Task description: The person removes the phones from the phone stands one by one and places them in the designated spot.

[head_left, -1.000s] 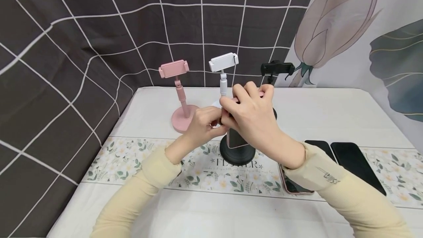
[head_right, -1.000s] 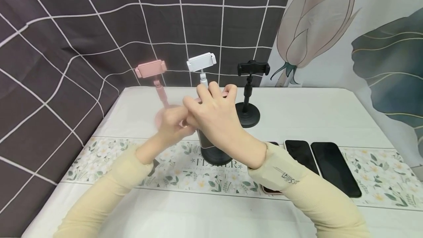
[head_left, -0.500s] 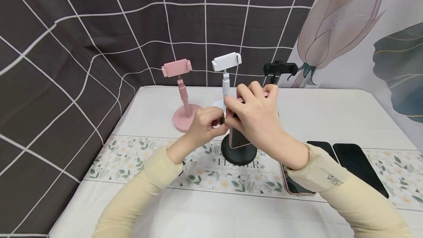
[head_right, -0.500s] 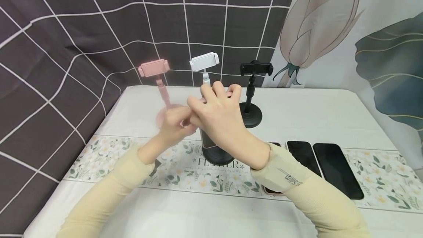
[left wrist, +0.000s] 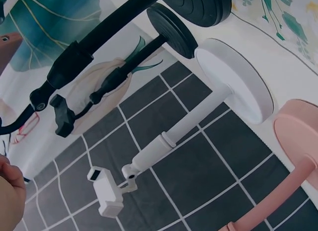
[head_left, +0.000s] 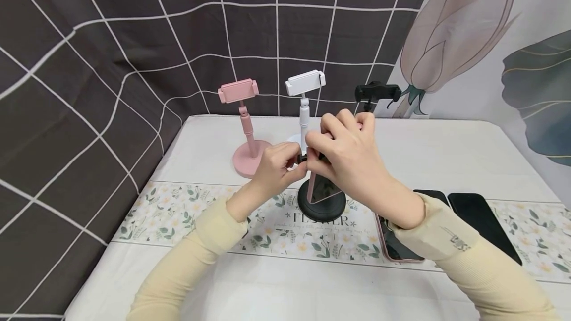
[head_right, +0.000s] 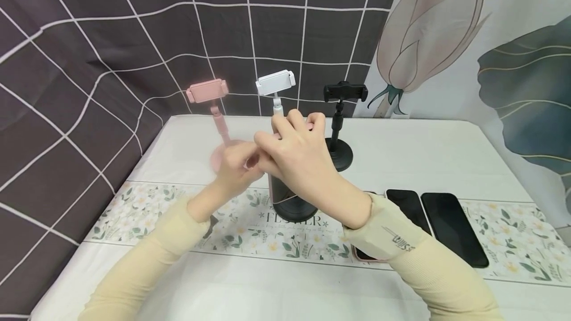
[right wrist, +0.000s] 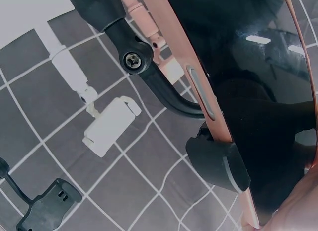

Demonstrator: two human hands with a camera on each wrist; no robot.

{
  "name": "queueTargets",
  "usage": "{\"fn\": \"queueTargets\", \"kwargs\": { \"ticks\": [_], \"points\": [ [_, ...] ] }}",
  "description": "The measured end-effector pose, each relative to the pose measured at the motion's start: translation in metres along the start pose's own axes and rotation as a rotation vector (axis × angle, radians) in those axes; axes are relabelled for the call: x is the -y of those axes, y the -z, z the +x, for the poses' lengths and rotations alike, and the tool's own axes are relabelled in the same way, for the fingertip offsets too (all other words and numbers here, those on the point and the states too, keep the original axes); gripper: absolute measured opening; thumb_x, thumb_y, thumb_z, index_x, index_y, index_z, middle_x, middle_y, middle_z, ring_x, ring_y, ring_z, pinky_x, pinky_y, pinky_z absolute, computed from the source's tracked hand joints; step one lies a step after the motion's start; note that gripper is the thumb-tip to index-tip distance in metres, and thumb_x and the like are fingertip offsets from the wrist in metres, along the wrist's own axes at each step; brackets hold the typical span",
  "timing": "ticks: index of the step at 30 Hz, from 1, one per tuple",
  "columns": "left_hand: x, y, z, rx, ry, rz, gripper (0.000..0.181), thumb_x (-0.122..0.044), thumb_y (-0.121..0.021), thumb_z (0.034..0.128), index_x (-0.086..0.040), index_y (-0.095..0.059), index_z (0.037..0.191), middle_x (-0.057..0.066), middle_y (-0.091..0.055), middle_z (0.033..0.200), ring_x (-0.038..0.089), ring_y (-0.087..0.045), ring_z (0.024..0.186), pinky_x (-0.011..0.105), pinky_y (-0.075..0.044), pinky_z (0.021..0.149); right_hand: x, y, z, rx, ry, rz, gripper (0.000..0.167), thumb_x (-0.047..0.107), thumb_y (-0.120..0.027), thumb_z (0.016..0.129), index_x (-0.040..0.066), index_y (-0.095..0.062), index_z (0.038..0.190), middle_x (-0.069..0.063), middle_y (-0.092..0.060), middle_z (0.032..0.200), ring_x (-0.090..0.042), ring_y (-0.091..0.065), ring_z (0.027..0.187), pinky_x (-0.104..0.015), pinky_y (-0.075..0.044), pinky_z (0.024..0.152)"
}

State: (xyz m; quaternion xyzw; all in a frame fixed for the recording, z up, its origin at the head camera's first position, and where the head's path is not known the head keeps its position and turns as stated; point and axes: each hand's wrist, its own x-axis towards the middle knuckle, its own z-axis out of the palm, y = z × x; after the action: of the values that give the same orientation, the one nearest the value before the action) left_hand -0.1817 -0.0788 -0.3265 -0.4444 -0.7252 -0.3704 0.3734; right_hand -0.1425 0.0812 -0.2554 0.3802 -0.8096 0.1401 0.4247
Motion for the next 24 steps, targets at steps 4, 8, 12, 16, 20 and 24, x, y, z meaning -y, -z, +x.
{"fn": "queueTargets", "kwargs": {
  "ticks": [4,8,12,16,20,24],
  "points": [
    [-0.0030,0.0018,0.0011,0.001,-0.031,0.096,0.045,-0.033,-0.035,0.0997,-0.006,-0.040,0.065,0.003,-0.040,0.053,0.012,-0.037,0.048,0.020,-0.029,0.046,-0.0009,0.0009,-0.0008,-0.001,0.013,0.008,0.012,0.004,-0.053,0.077,0.012,-0.051,0.068,-0.005,-0.042,0.068,-0.025,-0.038,0.069,-0.048,-0.027,0.068],
    [-0.0047,0.0042,0.0029,0.007,-0.080,0.202,0.024,-0.015,-0.048,0.0876,-0.005,-0.042,0.066,0.002,-0.043,0.053,0.013,-0.038,0.047,0.021,-0.031,0.045,-0.0018,0.0014,-0.0013,-0.006,0.020,0.010,0.011,0.004,-0.053,0.077,0.011,-0.051,0.069,-0.005,-0.042,0.068,-0.026,-0.038,0.069,-0.047,-0.028,0.067],
    [-0.0040,0.0052,0.0041,0.006,-0.132,0.290,0.018,-0.011,-0.052,0.0816,-0.006,-0.044,0.067,0.001,-0.046,0.053,0.013,-0.041,0.045,0.022,-0.033,0.045,-0.0015,0.0021,-0.0014,0.003,0.030,0.012,0.009,0.004,-0.054,0.076,0.011,-0.052,0.070,-0.006,-0.043,0.069,-0.026,-0.037,0.069,-0.047,-0.029,0.067],
    [-0.0026,0.0053,0.0054,-0.005,-0.198,0.364,0.018,-0.012,-0.050,0.0830,-0.006,-0.045,0.067,0.000,-0.047,0.053,0.012,-0.042,0.044,0.022,-0.034,0.044,-0.0008,0.0024,-0.0019,0.004,0.031,0.017,0.009,0.005,-0.053,0.076,0.010,-0.051,0.070,-0.006,-0.043,0.069,-0.026,-0.037,0.069,-0.047,-0.029,0.068],
    [-0.0011,0.0054,0.0064,-0.030,-0.245,0.419,0.028,-0.017,-0.042,0.0903,-0.007,-0.045,0.065,-0.001,-0.047,0.050,0.011,-0.041,0.042,0.022,-0.033,0.043,-0.0004,0.0019,-0.0024,-0.002,0.033,0.018,0.009,0.006,-0.051,0.077,0.011,-0.050,0.069,-0.006,-0.042,0.069,-0.025,-0.037,0.068,-0.047,-0.029,0.068],
    [-0.0017,0.0065,0.0083,-0.061,-0.265,0.453,0.034,-0.021,-0.040,0.0923,-0.007,-0.046,0.061,-0.002,-0.047,0.048,0.011,-0.040,0.039,0.022,-0.032,0.041,-0.0004,0.0015,-0.0025,-0.006,0.032,0.019,0.009,0.006,-0.050,0.077,0.011,-0.050,0.069,-0.006,-0.042,0.069,-0.025,-0.036,0.068,-0.046,-0.028,0.068]
  ]
}}
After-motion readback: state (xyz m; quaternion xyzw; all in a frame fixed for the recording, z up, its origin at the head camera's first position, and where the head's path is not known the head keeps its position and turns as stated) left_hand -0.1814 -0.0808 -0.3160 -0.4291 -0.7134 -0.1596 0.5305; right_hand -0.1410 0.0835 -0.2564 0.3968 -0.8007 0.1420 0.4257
